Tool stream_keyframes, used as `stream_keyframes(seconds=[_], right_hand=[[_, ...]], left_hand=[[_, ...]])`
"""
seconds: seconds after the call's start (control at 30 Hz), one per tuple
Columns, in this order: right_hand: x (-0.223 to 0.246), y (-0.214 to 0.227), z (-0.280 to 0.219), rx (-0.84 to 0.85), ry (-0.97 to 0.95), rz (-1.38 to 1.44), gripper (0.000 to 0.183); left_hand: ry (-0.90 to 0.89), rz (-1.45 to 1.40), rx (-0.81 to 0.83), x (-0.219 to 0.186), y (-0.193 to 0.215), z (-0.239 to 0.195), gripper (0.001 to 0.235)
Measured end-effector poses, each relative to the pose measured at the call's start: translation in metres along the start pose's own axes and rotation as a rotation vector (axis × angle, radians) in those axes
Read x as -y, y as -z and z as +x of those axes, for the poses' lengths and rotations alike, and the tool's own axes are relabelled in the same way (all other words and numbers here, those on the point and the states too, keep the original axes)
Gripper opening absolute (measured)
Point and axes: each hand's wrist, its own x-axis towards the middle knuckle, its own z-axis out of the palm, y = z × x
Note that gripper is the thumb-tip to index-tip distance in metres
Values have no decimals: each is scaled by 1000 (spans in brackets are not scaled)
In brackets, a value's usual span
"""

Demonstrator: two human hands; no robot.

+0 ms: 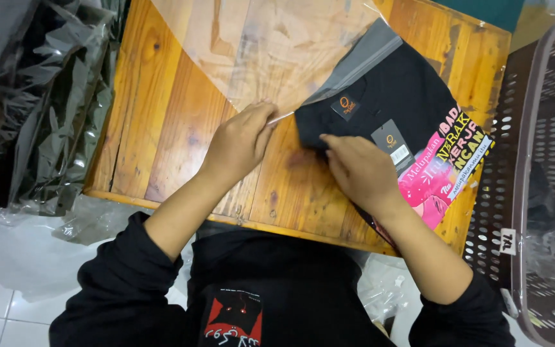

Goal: Folding a black t-shirt and placing it into a clear plastic bag along with a printed promotional insert.

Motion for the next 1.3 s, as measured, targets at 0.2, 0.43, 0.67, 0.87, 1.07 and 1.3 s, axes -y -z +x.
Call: stream_keyframes(seconds=[0.2,0.43,0.67,0.87,1.07,1.3], right_hand=[[3,11,9,15,-199,305,26],[10,-4,7,-52,10,166,32],[30,-26,28,-102,160,-63,34],[43,-26,43,-48,120,-59,35],[48,-23,54,-21,10,67,29],[50,-55,67,-63,1,-9,33]], left_hand=[[111,-87,-113,-12,10,3,19],[79,-110,-80,-20,20,10,35],[128,-111,-145,-15,14,9,17],[117,-3,-225,-13,17,10,20],[194,286,-228,-7,12,3,24],[210,286,-263,-1,11,0,25]])
